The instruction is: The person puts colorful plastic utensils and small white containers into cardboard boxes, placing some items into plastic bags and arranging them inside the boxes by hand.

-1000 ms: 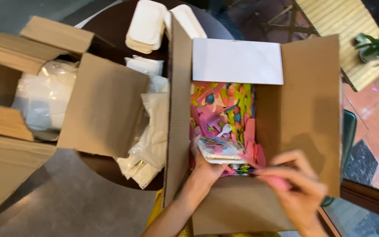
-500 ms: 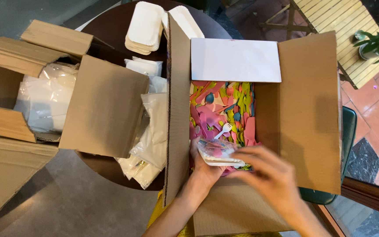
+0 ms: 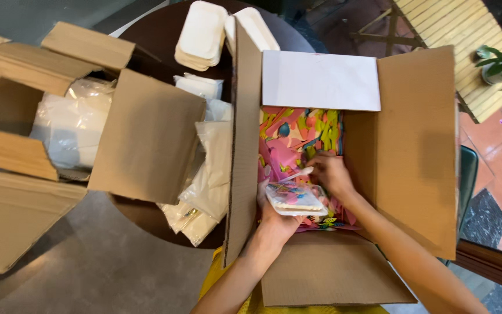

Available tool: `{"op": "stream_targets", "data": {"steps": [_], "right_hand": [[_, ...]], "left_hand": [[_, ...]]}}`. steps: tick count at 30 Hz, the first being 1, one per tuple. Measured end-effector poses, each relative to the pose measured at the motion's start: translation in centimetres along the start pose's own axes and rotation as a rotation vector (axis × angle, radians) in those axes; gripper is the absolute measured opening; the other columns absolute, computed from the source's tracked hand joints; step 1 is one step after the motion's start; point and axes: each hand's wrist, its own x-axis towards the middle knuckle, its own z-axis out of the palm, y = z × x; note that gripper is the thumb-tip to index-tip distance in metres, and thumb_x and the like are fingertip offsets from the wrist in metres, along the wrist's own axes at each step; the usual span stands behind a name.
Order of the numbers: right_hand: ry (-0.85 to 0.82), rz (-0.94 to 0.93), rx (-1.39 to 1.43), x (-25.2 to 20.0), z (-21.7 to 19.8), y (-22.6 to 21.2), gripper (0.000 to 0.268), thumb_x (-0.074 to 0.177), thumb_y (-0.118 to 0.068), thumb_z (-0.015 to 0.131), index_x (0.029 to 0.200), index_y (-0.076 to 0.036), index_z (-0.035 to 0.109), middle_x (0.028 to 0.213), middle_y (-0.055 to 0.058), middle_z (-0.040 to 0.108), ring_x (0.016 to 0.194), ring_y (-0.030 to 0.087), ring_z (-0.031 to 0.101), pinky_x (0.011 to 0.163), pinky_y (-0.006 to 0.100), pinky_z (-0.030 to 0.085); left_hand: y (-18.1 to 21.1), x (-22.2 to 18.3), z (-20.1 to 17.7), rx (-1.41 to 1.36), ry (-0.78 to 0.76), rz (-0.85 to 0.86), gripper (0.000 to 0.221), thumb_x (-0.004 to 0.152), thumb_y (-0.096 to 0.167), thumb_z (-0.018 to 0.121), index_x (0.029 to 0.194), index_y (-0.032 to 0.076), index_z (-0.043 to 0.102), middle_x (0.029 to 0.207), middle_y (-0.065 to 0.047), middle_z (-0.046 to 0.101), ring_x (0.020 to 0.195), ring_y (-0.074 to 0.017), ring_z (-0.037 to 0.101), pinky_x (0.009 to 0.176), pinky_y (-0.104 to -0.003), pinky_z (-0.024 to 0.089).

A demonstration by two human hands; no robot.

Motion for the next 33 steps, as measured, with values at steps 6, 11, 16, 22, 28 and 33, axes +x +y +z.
{"op": "stream_targets", "data": {"steps": [6, 11, 16, 22, 28, 33], "right_hand": [[0.087, -0.051, -0.051, -4.7, -8.3, -7.1, 0.008, 0.089, -0.028, 0.080, 0.096, -0.026, 0.083, 0.087, 0.001, 0.077, 0.088, 0.022, 0.074, 0.083, 0.034, 0.057], [-0.045, -0.041, -0.135, -4.2, -5.4, -4.8, 0.024, 0.091, -0.036, 0.075, 0.109, -0.021, 0.075, 0.104, 0.007, 0.076, 0.104, 0.034, 0.072, 0.088, 0.046, 0.058], [-0.135, 0.003, -0.035, -1.1, -0.8, -6.8, 0.039, 0.095, -0.041, 0.071, 0.124, -0.016, 0.067, 0.111, 0.011, 0.069, 0.113, 0.039, 0.067, 0.091, 0.052, 0.056], [-0.089, 0.051, 0.046, 0.8, 2.9, -4.8, 0.031, 0.081, -0.044, 0.086, 0.098, -0.020, 0.077, 0.099, 0.004, 0.074, 0.104, 0.034, 0.072, 0.090, 0.048, 0.057], [0.219, 0.245, 0.408, -7.3, -9.5, -13.3, 0.012, 0.099, -0.021, 0.075, 0.110, -0.018, 0.079, 0.090, 0.007, 0.078, 0.068, 0.019, 0.072, 0.069, 0.032, 0.059], [0.846, -0.318, 0.043, -18.4, -12.5, -15.0, 0.033, 0.112, -0.011, 0.053, 0.084, 0.004, 0.062, 0.071, 0.015, 0.061, 0.073, 0.027, 0.059, 0.080, 0.041, 0.047]], "left_hand": [[1.5, 3.5, -2.9, -0.005, 0.004, 0.021, 0.090, 0.079, 0.065, 0.065, 0.146, 0.008, 0.044, 0.129, -0.018, 0.060, 0.116, -0.0433, 0.063, 0.097, -0.066, 0.050], [-0.3, -0.7, -0.9, 0.036, -0.003, -0.046, 0.082, 0.082, 0.059, 0.062, 0.147, 0.011, 0.047, 0.134, -0.016, 0.058, 0.120, -0.0437, 0.060, 0.100, -0.064, 0.050], [0.3, 0.9, -2.6, 0.061, -0.002, -0.067, 0.066, 0.087, 0.053, 0.061, 0.137, 0.011, 0.054, 0.126, -0.015, 0.061, 0.116, -0.0457, 0.062, 0.094, -0.069, 0.051], [0.5, 1.2, -1.7, 0.064, -0.019, -0.012, 0.059, 0.082, 0.064, 0.063, 0.120, 0.019, 0.060, 0.113, -0.011, 0.061, 0.109, -0.0423, 0.064, 0.092, -0.072, 0.049], [0.6, 1.1, -1.8, 0.041, -0.114, -0.042, 0.070, 0.080, 0.063, 0.059, 0.122, 0.007, 0.060, 0.115, -0.023, 0.063, 0.108, -0.0473, 0.064, 0.088, -0.064, 0.053], [0.6, 1.0, -2.3, 0.044, -0.205, -0.091, 0.084, 0.077, 0.062, 0.055, 0.124, -0.007, 0.060, 0.118, -0.037, 0.065, 0.106, -0.0533, 0.063, 0.083, -0.054, 0.058]]}}
